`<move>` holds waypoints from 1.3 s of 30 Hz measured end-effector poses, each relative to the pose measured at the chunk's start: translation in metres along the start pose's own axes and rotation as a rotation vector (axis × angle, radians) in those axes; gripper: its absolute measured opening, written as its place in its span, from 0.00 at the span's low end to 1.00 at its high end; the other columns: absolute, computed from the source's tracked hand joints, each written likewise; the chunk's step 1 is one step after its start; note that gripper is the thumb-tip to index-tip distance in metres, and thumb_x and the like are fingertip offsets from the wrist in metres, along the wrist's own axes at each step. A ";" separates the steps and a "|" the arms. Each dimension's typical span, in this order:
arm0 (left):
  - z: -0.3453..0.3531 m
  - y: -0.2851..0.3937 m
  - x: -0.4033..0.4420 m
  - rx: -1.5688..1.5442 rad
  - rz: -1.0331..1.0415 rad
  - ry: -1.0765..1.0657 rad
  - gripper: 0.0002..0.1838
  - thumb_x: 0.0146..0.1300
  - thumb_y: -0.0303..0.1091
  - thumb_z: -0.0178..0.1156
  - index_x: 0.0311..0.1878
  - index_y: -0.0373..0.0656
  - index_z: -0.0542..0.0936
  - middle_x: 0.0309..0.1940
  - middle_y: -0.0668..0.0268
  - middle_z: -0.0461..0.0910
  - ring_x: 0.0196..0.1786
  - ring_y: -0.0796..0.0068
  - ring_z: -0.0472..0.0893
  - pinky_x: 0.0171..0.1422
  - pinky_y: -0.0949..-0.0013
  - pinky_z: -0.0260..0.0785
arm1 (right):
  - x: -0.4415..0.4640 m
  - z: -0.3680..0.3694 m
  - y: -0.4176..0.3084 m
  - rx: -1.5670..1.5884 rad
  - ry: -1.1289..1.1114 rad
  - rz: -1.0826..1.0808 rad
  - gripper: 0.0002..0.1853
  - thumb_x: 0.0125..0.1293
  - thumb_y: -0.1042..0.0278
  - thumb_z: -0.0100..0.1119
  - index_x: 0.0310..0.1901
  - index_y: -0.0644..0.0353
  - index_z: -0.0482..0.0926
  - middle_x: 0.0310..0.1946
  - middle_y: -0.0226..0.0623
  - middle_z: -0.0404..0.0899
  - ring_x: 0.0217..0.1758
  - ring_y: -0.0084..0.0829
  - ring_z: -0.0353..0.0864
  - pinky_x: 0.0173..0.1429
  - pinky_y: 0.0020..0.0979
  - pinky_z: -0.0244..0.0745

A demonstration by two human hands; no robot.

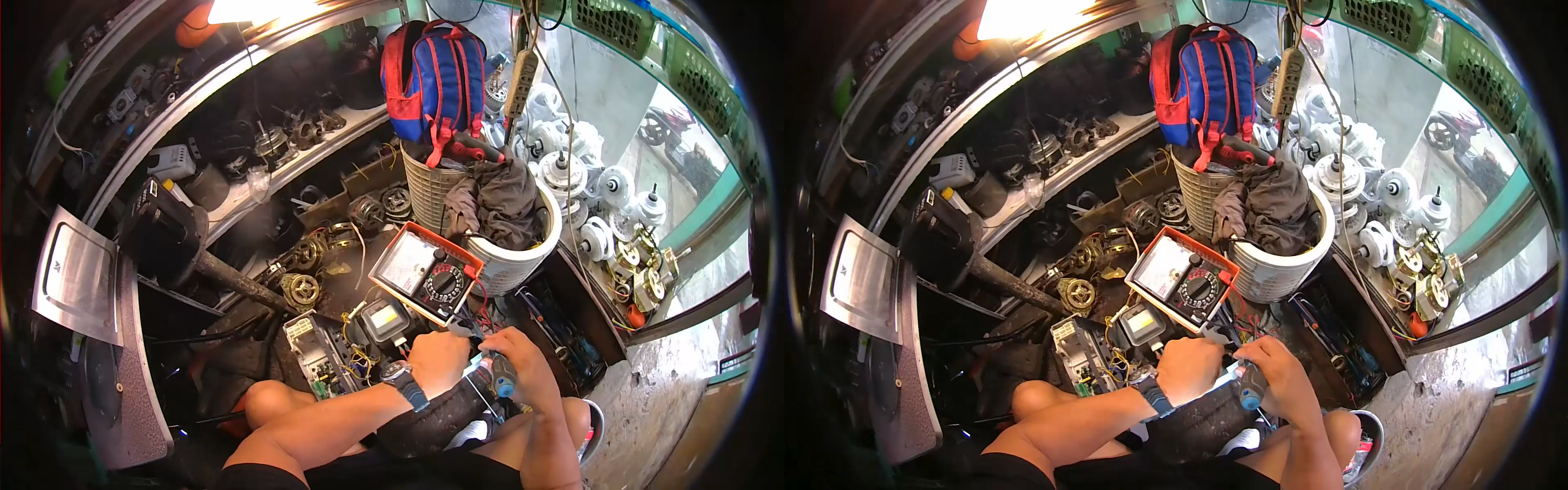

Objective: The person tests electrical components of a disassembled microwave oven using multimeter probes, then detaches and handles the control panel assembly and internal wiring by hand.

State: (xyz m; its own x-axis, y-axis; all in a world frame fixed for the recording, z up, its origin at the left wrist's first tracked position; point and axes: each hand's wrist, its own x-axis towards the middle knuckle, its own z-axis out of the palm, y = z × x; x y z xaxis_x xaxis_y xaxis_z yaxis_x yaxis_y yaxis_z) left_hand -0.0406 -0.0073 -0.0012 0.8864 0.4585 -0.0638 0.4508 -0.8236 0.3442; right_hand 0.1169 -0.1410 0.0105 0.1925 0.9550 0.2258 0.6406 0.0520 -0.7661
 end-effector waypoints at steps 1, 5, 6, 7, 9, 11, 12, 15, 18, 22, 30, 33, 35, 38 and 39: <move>-0.001 -0.001 -0.002 -0.018 -0.038 -0.014 0.07 0.60 0.35 0.64 0.35 0.44 0.88 0.29 0.54 0.88 0.34 0.50 0.90 0.38 0.49 0.81 | 0.000 0.000 0.001 -0.006 0.004 0.000 0.16 0.61 0.75 0.71 0.51 0.57 0.84 0.47 0.43 0.83 0.53 0.49 0.84 0.58 0.41 0.79; 0.007 -0.007 -0.007 -0.097 -0.086 0.004 0.08 0.63 0.37 0.63 0.36 0.47 0.89 0.24 0.54 0.85 0.31 0.47 0.88 0.37 0.46 0.79 | -0.002 -0.001 0.003 0.023 0.014 0.004 0.16 0.62 0.73 0.72 0.52 0.57 0.83 0.47 0.43 0.83 0.53 0.49 0.84 0.57 0.42 0.80; 0.009 -0.009 -0.009 -0.131 -0.100 0.031 0.08 0.65 0.38 0.63 0.37 0.47 0.89 0.24 0.54 0.85 0.31 0.47 0.88 0.37 0.46 0.79 | -0.003 -0.001 0.003 0.046 0.022 -0.001 0.16 0.63 0.73 0.73 0.52 0.57 0.83 0.47 0.43 0.83 0.53 0.49 0.84 0.57 0.42 0.80; 0.011 -0.010 -0.008 -0.126 -0.095 0.023 0.09 0.66 0.39 0.63 0.37 0.48 0.89 0.24 0.53 0.85 0.30 0.47 0.88 0.38 0.47 0.80 | -0.004 -0.001 0.004 0.044 0.022 0.002 0.16 0.63 0.73 0.73 0.52 0.57 0.83 0.47 0.43 0.83 0.53 0.49 0.84 0.57 0.42 0.80; 0.011 -0.009 -0.007 -0.128 -0.107 0.018 0.09 0.66 0.39 0.63 0.38 0.48 0.89 0.24 0.54 0.85 0.30 0.47 0.88 0.37 0.47 0.80 | -0.006 0.000 0.006 0.079 0.029 0.018 0.17 0.63 0.74 0.73 0.53 0.58 0.84 0.49 0.46 0.84 0.53 0.48 0.85 0.59 0.41 0.79; 0.009 -0.009 -0.003 -0.125 -0.111 0.008 0.09 0.66 0.40 0.64 0.38 0.47 0.89 0.24 0.54 0.85 0.30 0.48 0.88 0.37 0.48 0.80 | -0.005 0.000 0.006 0.074 0.021 0.021 0.17 0.63 0.73 0.73 0.53 0.58 0.84 0.49 0.46 0.84 0.53 0.48 0.85 0.59 0.41 0.79; 0.008 -0.008 -0.002 -0.094 -0.112 -0.009 0.09 0.66 0.40 0.64 0.37 0.47 0.89 0.24 0.54 0.85 0.30 0.48 0.88 0.37 0.48 0.80 | -0.006 -0.001 0.007 0.067 0.008 0.024 0.17 0.63 0.73 0.73 0.53 0.58 0.84 0.49 0.46 0.84 0.54 0.48 0.85 0.60 0.41 0.79; 0.010 -0.004 -0.004 -0.056 -0.105 0.002 0.10 0.65 0.40 0.64 0.36 0.46 0.88 0.24 0.53 0.85 0.29 0.48 0.88 0.36 0.48 0.79 | -0.008 -0.002 0.009 0.071 0.009 -0.009 0.17 0.63 0.73 0.73 0.54 0.58 0.84 0.50 0.46 0.84 0.54 0.48 0.84 0.60 0.42 0.79; 0.011 -0.005 -0.003 -0.046 -0.075 0.045 0.10 0.65 0.40 0.65 0.35 0.44 0.87 0.23 0.53 0.85 0.28 0.48 0.87 0.34 0.48 0.79 | -0.008 -0.003 0.007 0.064 0.016 -0.003 0.18 0.61 0.75 0.72 0.53 0.56 0.83 0.47 0.43 0.83 0.55 0.49 0.84 0.59 0.41 0.79; 0.016 -0.005 0.002 -0.008 -0.038 0.082 0.10 0.63 0.39 0.65 0.33 0.43 0.86 0.21 0.52 0.84 0.27 0.48 0.87 0.32 0.48 0.78 | -0.009 -0.002 0.007 0.072 0.032 -0.014 0.17 0.62 0.73 0.72 0.53 0.56 0.83 0.48 0.43 0.84 0.55 0.49 0.84 0.60 0.41 0.79; 0.008 -0.008 -0.009 -0.069 -0.058 0.028 0.09 0.65 0.36 0.62 0.36 0.43 0.87 0.26 0.51 0.86 0.31 0.47 0.88 0.36 0.47 0.80 | -0.008 -0.002 0.003 0.082 0.027 0.013 0.15 0.63 0.73 0.72 0.52 0.59 0.85 0.49 0.48 0.86 0.55 0.49 0.85 0.61 0.42 0.79; 0.006 -0.019 -0.023 -0.160 -0.067 0.016 0.09 0.67 0.36 0.61 0.40 0.46 0.89 0.26 0.53 0.86 0.32 0.47 0.87 0.37 0.46 0.79 | -0.008 0.000 0.006 0.124 0.038 0.000 0.16 0.62 0.74 0.73 0.52 0.59 0.85 0.49 0.47 0.85 0.54 0.48 0.86 0.61 0.41 0.80; 0.000 -0.021 -0.036 -0.209 -0.064 0.002 0.15 0.66 0.35 0.59 0.51 0.48 0.90 0.30 0.53 0.87 0.34 0.47 0.88 0.39 0.47 0.80 | -0.006 0.001 0.005 0.119 0.025 0.005 0.16 0.61 0.75 0.74 0.51 0.60 0.85 0.49 0.46 0.85 0.54 0.47 0.86 0.61 0.41 0.80; 0.007 -0.021 -0.047 -0.178 -0.041 0.047 0.19 0.65 0.34 0.58 0.57 0.47 0.88 0.33 0.53 0.89 0.35 0.47 0.88 0.40 0.48 0.81 | -0.003 0.003 0.009 0.091 0.013 -0.010 0.16 0.61 0.75 0.74 0.51 0.60 0.84 0.49 0.45 0.84 0.54 0.46 0.85 0.60 0.40 0.80; 0.004 -0.020 -0.047 -0.154 -0.053 -0.010 0.22 0.64 0.33 0.57 0.60 0.47 0.87 0.35 0.53 0.89 0.35 0.47 0.88 0.40 0.49 0.82 | -0.001 0.002 0.010 0.089 0.012 -0.016 0.16 0.62 0.75 0.74 0.51 0.60 0.84 0.48 0.44 0.84 0.53 0.45 0.85 0.59 0.39 0.79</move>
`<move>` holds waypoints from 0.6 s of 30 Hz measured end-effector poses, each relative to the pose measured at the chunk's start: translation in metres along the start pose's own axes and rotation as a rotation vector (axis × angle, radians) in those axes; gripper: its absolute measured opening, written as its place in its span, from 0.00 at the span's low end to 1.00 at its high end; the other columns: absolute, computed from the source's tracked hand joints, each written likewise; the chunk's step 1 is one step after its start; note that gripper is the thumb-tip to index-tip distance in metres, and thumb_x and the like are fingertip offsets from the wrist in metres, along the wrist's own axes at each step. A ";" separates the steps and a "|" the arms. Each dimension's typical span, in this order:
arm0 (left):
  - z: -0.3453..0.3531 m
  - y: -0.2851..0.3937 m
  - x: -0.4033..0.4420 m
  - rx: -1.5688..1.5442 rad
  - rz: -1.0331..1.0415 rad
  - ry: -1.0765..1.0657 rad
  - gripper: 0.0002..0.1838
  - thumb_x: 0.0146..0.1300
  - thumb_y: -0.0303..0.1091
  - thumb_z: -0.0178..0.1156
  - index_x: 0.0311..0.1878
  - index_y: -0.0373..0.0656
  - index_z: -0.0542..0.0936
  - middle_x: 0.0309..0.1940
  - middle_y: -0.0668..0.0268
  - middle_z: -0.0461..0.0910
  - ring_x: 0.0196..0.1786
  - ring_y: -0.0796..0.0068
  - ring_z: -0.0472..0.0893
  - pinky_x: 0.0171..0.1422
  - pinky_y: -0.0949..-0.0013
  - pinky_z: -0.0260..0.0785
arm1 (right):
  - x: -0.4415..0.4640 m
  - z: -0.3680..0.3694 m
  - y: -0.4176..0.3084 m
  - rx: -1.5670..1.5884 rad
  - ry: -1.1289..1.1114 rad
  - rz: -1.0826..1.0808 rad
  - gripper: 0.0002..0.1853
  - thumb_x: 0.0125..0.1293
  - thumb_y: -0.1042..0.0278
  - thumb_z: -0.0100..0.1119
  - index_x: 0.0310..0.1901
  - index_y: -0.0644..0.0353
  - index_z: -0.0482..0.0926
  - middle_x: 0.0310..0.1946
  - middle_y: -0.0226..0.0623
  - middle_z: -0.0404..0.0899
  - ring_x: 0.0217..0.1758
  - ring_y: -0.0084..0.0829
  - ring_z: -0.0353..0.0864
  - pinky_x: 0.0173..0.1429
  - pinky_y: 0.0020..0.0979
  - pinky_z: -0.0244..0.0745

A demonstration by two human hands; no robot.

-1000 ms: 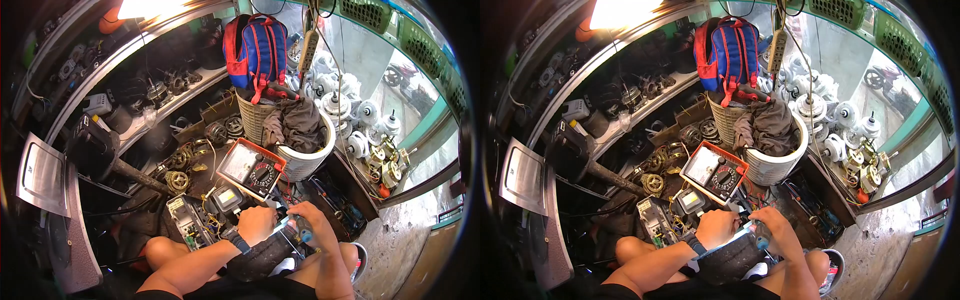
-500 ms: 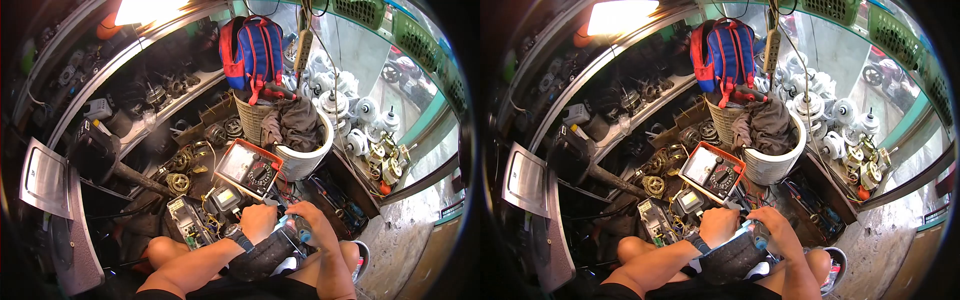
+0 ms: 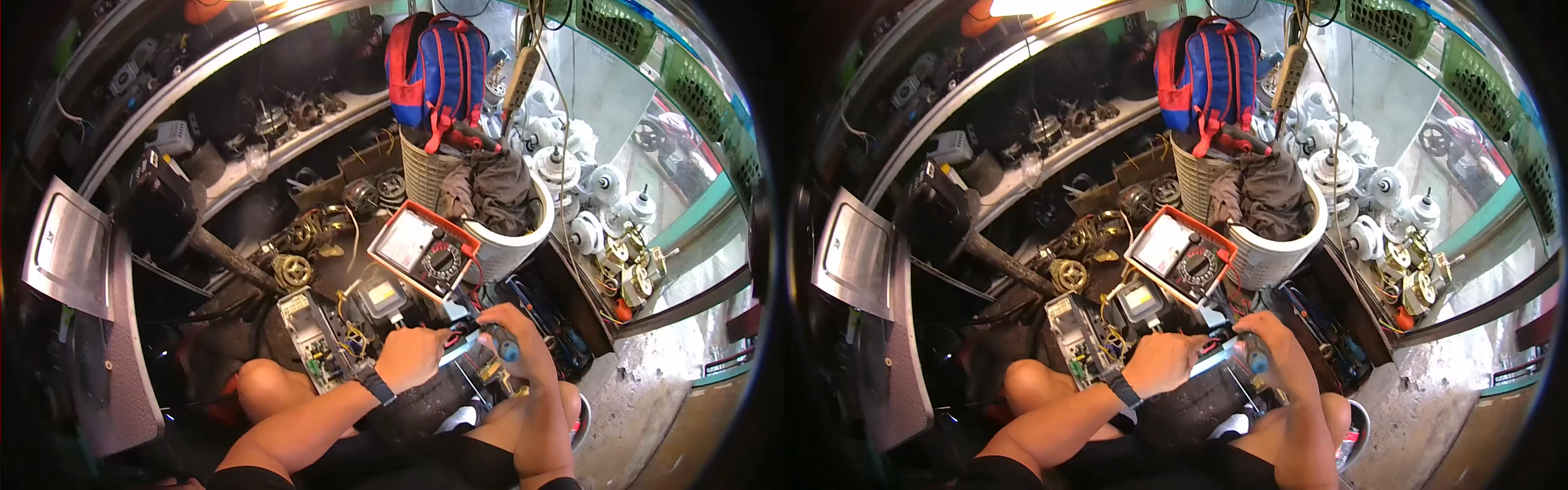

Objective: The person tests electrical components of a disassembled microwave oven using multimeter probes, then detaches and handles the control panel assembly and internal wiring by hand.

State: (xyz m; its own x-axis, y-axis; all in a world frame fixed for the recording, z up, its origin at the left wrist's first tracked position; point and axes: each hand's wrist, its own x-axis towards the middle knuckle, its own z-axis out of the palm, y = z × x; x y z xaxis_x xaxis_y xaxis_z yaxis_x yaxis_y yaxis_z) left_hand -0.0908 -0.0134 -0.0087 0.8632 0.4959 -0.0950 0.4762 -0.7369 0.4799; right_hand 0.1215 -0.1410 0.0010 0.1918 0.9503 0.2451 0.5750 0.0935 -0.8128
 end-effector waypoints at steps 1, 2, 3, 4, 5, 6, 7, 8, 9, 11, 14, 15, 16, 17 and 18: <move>0.000 -0.001 0.000 -0.035 -0.002 -0.013 0.21 0.66 0.35 0.58 0.60 0.47 0.86 0.34 0.53 0.89 0.35 0.47 0.88 0.41 0.48 0.81 | 0.000 -0.004 0.000 -0.008 0.002 -0.003 0.16 0.62 0.75 0.74 0.52 0.60 0.84 0.47 0.44 0.84 0.52 0.45 0.85 0.58 0.38 0.79; 0.000 0.001 -0.001 -0.038 0.004 0.000 0.20 0.67 0.35 0.58 0.60 0.47 0.86 0.34 0.53 0.89 0.35 0.47 0.88 0.40 0.48 0.81 | -0.001 -0.013 0.000 -0.034 0.014 0.013 0.16 0.62 0.75 0.74 0.52 0.60 0.84 0.46 0.44 0.84 0.51 0.45 0.85 0.56 0.38 0.79; 0.000 0.002 -0.002 -0.037 0.011 0.015 0.19 0.68 0.36 0.58 0.59 0.47 0.86 0.33 0.54 0.89 0.35 0.46 0.88 0.40 0.47 0.81 | -0.003 -0.024 0.001 -0.058 0.029 0.026 0.16 0.63 0.75 0.74 0.52 0.59 0.84 0.45 0.44 0.84 0.49 0.45 0.85 0.54 0.37 0.79; 0.003 0.002 -0.004 -0.049 0.022 0.026 0.18 0.71 0.36 0.59 0.61 0.46 0.83 0.34 0.54 0.88 0.37 0.47 0.88 0.40 0.46 0.80 | -0.009 -0.040 -0.001 -0.034 0.071 0.117 0.15 0.64 0.75 0.74 0.52 0.60 0.85 0.43 0.40 0.84 0.45 0.37 0.85 0.52 0.34 0.78; 0.006 0.002 -0.007 -0.055 0.028 0.030 0.18 0.71 0.36 0.59 0.61 0.46 0.83 0.34 0.54 0.88 0.37 0.47 0.88 0.40 0.46 0.80 | -0.018 -0.053 -0.001 0.005 0.171 0.222 0.13 0.69 0.73 0.72 0.53 0.58 0.84 0.43 0.33 0.84 0.45 0.26 0.81 0.51 0.31 0.77; 0.009 0.001 -0.010 -0.094 0.041 0.105 0.18 0.71 0.35 0.59 0.62 0.45 0.82 0.35 0.54 0.87 0.38 0.48 0.88 0.41 0.47 0.80 | -0.029 -0.068 0.003 0.058 0.285 0.345 0.12 0.72 0.70 0.70 0.55 0.56 0.83 0.43 0.28 0.83 0.45 0.23 0.81 0.52 0.29 0.78; 0.011 0.002 -0.014 -0.135 0.054 0.181 0.19 0.71 0.33 0.59 0.63 0.45 0.81 0.36 0.55 0.87 0.40 0.49 0.87 0.42 0.47 0.79 | -0.038 -0.083 0.006 0.004 0.402 0.352 0.13 0.75 0.67 0.69 0.57 0.56 0.82 0.44 0.27 0.81 0.46 0.23 0.81 0.54 0.28 0.77; 0.011 0.002 -0.018 -0.138 0.057 0.185 0.19 0.71 0.33 0.59 0.63 0.45 0.81 0.36 0.55 0.87 0.40 0.49 0.87 0.42 0.47 0.79 | -0.052 -0.099 0.021 -0.107 0.498 0.282 0.14 0.76 0.64 0.69 0.59 0.55 0.81 0.45 0.27 0.81 0.46 0.22 0.80 0.56 0.25 0.77; 0.010 0.002 -0.023 -0.120 0.080 0.199 0.20 0.70 0.32 0.60 0.64 0.44 0.80 0.38 0.55 0.86 0.42 0.50 0.86 0.44 0.48 0.79 | -0.063 -0.107 0.027 0.135 0.645 0.343 0.16 0.77 0.61 0.68 0.60 0.55 0.80 0.44 0.28 0.81 0.46 0.22 0.80 0.58 0.26 0.77; 0.008 0.008 -0.032 -0.107 0.105 0.216 0.21 0.70 0.31 0.61 0.66 0.43 0.79 0.40 0.56 0.84 0.45 0.51 0.85 0.45 0.50 0.79 | -0.084 -0.125 0.039 0.227 0.768 0.401 0.15 0.79 0.61 0.66 0.60 0.55 0.79 0.45 0.29 0.79 0.46 0.22 0.79 0.58 0.27 0.77; 0.008 0.016 -0.046 -0.088 0.167 0.312 0.26 0.64 0.30 0.66 0.66 0.40 0.79 0.47 0.57 0.79 0.50 0.52 0.80 0.53 0.53 0.76 | -0.119 -0.135 0.082 0.183 0.668 0.440 0.13 0.78 0.64 0.66 0.60 0.53 0.79 0.48 0.28 0.80 0.48 0.23 0.81 0.59 0.30 0.80; 0.010 0.018 -0.052 -0.079 0.156 0.317 0.26 0.64 0.30 0.66 0.66 0.40 0.79 0.47 0.57 0.79 0.50 0.52 0.80 0.53 0.53 0.76 | -0.127 -0.132 0.096 0.193 0.659 0.434 0.13 0.78 0.64 0.66 0.60 0.53 0.79 0.48 0.28 0.80 0.48 0.23 0.81 0.59 0.30 0.80; 0.011 0.021 -0.057 -0.048 0.161 0.305 0.27 0.63 0.30 0.67 0.66 0.40 0.79 0.48 0.57 0.79 0.51 0.52 0.79 0.54 0.53 0.75 | -0.131 -0.127 0.112 0.170 0.598 0.443 0.13 0.77 0.67 0.66 0.59 0.54 0.79 0.48 0.28 0.79 0.48 0.23 0.81 0.58 0.30 0.80; 0.012 0.022 -0.062 -0.011 0.161 0.297 0.28 0.61 0.30 0.68 0.67 0.40 0.79 0.49 0.57 0.78 0.52 0.52 0.79 0.54 0.52 0.73 | -0.135 -0.121 0.137 0.150 0.533 0.446 0.12 0.76 0.70 0.66 0.58 0.54 0.79 0.49 0.28 0.79 0.49 0.23 0.81 0.58 0.29 0.80; 0.017 0.021 -0.066 0.019 0.174 0.291 0.32 0.58 0.31 0.69 0.68 0.40 0.78 0.51 0.58 0.77 0.54 0.53 0.78 0.54 0.53 0.72 | -0.148 -0.120 0.193 0.064 0.479 0.450 0.14 0.74 0.74 0.67 0.58 0.54 0.79 0.50 0.28 0.79 0.51 0.23 0.81 0.59 0.29 0.80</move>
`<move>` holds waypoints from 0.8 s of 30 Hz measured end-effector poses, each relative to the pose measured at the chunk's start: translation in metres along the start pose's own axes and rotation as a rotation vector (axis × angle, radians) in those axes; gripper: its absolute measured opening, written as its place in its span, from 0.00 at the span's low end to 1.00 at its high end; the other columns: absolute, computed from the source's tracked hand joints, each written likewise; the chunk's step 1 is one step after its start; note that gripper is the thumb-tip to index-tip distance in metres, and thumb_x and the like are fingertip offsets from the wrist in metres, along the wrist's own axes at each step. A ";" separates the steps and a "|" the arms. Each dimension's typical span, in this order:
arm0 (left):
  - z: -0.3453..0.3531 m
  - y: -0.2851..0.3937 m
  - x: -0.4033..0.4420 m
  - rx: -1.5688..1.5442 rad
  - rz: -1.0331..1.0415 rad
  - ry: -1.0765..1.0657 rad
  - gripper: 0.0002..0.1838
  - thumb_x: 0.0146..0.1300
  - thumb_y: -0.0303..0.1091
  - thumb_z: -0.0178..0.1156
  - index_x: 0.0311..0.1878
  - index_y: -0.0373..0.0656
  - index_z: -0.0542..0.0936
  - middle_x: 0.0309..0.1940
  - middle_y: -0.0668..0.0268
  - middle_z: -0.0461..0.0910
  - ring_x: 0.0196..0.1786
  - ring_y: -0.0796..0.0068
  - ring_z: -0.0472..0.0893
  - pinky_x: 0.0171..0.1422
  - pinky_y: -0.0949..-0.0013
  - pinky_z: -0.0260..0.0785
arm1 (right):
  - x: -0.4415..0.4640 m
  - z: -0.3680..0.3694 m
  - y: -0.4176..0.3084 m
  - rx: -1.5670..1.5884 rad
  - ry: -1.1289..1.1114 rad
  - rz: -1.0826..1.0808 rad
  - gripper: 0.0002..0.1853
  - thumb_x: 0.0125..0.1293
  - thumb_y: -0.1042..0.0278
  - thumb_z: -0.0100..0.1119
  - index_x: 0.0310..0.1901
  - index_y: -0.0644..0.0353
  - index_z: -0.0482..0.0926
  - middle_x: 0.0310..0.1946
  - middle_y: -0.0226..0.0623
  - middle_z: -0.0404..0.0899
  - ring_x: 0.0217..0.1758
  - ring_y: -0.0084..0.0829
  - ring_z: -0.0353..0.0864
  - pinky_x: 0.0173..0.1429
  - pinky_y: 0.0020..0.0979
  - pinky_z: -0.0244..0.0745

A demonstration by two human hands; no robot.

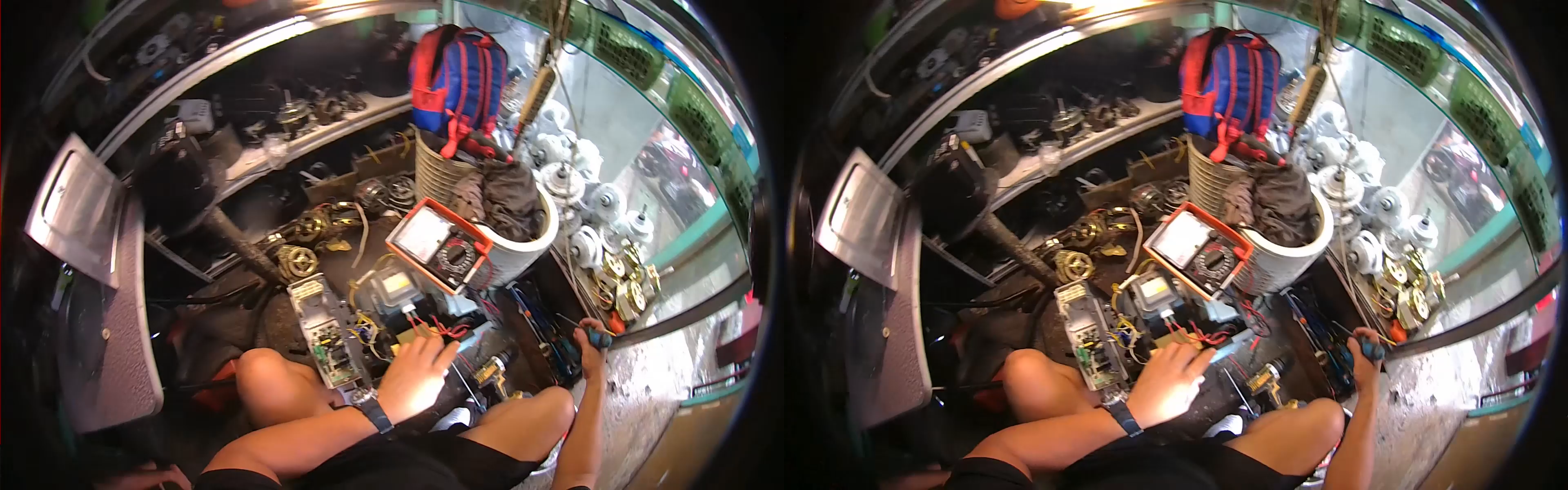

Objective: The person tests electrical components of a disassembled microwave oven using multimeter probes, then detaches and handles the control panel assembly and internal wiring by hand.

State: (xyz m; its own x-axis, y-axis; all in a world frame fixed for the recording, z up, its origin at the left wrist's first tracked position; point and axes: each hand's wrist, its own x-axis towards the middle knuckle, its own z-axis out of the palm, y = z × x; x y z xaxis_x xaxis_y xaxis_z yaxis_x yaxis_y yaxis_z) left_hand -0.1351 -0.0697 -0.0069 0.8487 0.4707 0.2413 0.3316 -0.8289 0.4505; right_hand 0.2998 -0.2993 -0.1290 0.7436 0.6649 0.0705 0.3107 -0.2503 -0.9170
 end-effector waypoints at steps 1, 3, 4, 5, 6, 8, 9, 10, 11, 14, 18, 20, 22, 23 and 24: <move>0.001 0.001 -0.006 0.028 0.028 0.033 0.34 0.56 0.31 0.70 0.69 0.39 0.77 0.52 0.57 0.77 0.54 0.54 0.78 0.55 0.54 0.71 | 0.007 0.007 0.021 0.134 -0.032 0.021 0.16 0.73 0.76 0.68 0.58 0.53 0.78 0.51 0.29 0.80 0.54 0.24 0.82 0.59 0.29 0.81; 0.004 0.004 -0.019 0.060 0.062 0.099 0.34 0.56 0.31 0.69 0.69 0.39 0.77 0.54 0.56 0.78 0.54 0.55 0.78 0.56 0.54 0.71 | 0.017 0.029 0.039 0.531 0.069 0.154 0.16 0.76 0.70 0.67 0.62 0.55 0.77 0.54 0.34 0.81 0.58 0.29 0.83 0.66 0.34 0.80; 0.001 0.008 -0.024 0.053 0.040 0.072 0.33 0.57 0.32 0.69 0.69 0.39 0.78 0.57 0.56 0.79 0.57 0.55 0.78 0.59 0.55 0.71 | 0.026 0.033 0.055 0.773 0.095 0.197 0.18 0.78 0.67 0.65 0.65 0.55 0.76 0.57 0.36 0.81 0.59 0.31 0.83 0.68 0.35 0.80; 0.002 0.010 -0.030 0.056 0.037 0.072 0.32 0.57 0.33 0.69 0.67 0.38 0.79 0.60 0.55 0.79 0.61 0.54 0.78 0.63 0.55 0.71 | 0.036 0.033 0.078 1.013 0.121 0.252 0.20 0.79 0.64 0.64 0.68 0.54 0.75 0.59 0.38 0.80 0.61 0.34 0.83 0.70 0.37 0.80; 0.005 0.013 -0.037 0.065 0.035 0.094 0.31 0.57 0.33 0.69 0.66 0.38 0.80 0.62 0.54 0.79 0.64 0.54 0.78 0.66 0.55 0.71 | 0.048 0.032 0.118 1.107 0.180 0.307 0.24 0.80 0.59 0.63 0.73 0.54 0.72 0.65 0.41 0.78 0.65 0.37 0.81 0.71 0.38 0.80; 0.006 0.017 -0.050 0.061 0.022 0.091 0.29 0.56 0.32 0.68 0.64 0.37 0.82 0.66 0.51 0.78 0.70 0.52 0.76 0.75 0.53 0.68 | 0.043 0.043 0.147 1.164 0.243 0.327 0.28 0.80 0.59 0.63 0.75 0.56 0.70 0.67 0.44 0.73 0.67 0.39 0.78 0.76 0.38 0.77; 0.005 0.022 -0.059 0.023 -0.029 0.046 0.28 0.57 0.30 0.68 0.63 0.38 0.82 0.68 0.51 0.77 0.76 0.51 0.72 0.81 0.50 0.64 | 0.041 0.044 0.175 1.240 0.275 0.357 0.31 0.78 0.56 0.67 0.76 0.55 0.70 0.66 0.46 0.73 0.68 0.41 0.77 0.78 0.37 0.76; 0.009 0.024 -0.067 0.002 -0.041 0.048 0.27 0.57 0.29 0.68 0.62 0.38 0.83 0.69 0.52 0.76 0.78 0.50 0.71 0.83 0.48 0.62 | 0.037 0.049 0.187 1.304 0.370 0.475 0.36 0.73 0.49 0.72 0.74 0.62 0.71 0.66 0.46 0.72 0.70 0.41 0.76 0.78 0.37 0.75; 0.013 0.025 -0.074 -0.022 -0.050 0.048 0.26 0.57 0.29 0.68 0.62 0.38 0.83 0.70 0.52 0.75 0.79 0.50 0.69 0.85 0.47 0.60 | 0.045 0.047 0.218 1.457 0.448 0.725 0.43 0.67 0.43 0.76 0.70 0.71 0.71 0.66 0.46 0.74 0.68 0.42 0.78 0.77 0.38 0.77; 0.016 0.035 -0.085 -0.139 -0.101 0.008 0.22 0.59 0.30 0.67 0.58 0.36 0.83 0.70 0.51 0.74 0.80 0.48 0.67 0.85 0.47 0.59 | 0.030 0.065 0.184 1.392 0.521 0.939 0.47 0.64 0.38 0.77 0.65 0.76 0.71 0.66 0.44 0.77 0.64 0.41 0.81 0.75 0.39 0.79; 0.023 0.037 -0.090 -0.258 -0.084 -0.102 0.14 0.65 0.30 0.64 0.53 0.37 0.82 0.55 0.56 0.78 0.64 0.52 0.77 0.71 0.51 0.70 | 0.026 0.064 0.146 1.288 0.456 0.986 0.34 0.73 0.28 0.58 0.45 0.60 0.74 0.43 0.43 0.79 0.45 0.44 0.81 0.50 0.49 0.84; 0.033 0.033 -0.097 -0.364 -0.032 -0.224 0.08 0.71 0.32 0.62 0.47 0.39 0.80 0.43 0.59 0.76 0.50 0.54 0.79 0.57 0.51 0.73 | 0.023 0.056 0.144 1.261 0.452 0.985 0.33 0.75 0.26 0.53 0.40 0.56 0.74 0.37 0.43 0.79 0.40 0.45 0.81 0.43 0.51 0.85; 0.046 0.032 -0.104 -0.358 0.008 -0.259 0.08 0.71 0.32 0.62 0.47 0.39 0.80 0.44 0.59 0.76 0.50 0.53 0.79 0.56 0.51 0.73 | 0.029 0.045 0.177 1.374 0.354 0.944 0.39 0.66 0.38 0.75 0.61 0.67 0.76 0.60 0.42 0.83 0.57 0.37 0.84 0.70 0.37 0.82; 0.048 0.031 -0.105 -0.360 0.033 -0.296 0.08 0.71 0.33 0.62 0.47 0.40 0.80 0.44 0.58 0.76 0.51 0.52 0.79 0.56 0.52 0.74 | 0.027 0.045 0.172 1.381 0.356 0.929 0.39 0.66 0.38 0.75 0.61 0.67 0.76 0.60 0.42 0.83 0.57 0.37 0.84 0.70 0.37 0.82; 0.044 0.033 -0.106 -0.378 0.037 -0.286 0.08 0.67 0.31 0.62 0.47 0.40 0.83 0.42 0.56 0.81 0.50 0.51 0.82 0.54 0.50 0.75 | 0.019 0.046 0.164 1.195 0.252 0.896 0.33 0.67 0.40 0.75 0.57 0.62 0.78 0.52 0.37 0.83 0.52 0.34 0.85 0.65 0.35 0.83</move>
State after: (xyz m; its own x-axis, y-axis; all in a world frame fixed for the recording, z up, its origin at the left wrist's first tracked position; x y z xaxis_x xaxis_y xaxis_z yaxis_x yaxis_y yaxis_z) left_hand -0.1964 -0.1599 -0.0556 0.9541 0.2968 0.0405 0.1709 -0.6503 0.7402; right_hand 0.3377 -0.2952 -0.2962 0.5385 0.4421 -0.7173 -0.8426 0.2893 -0.4543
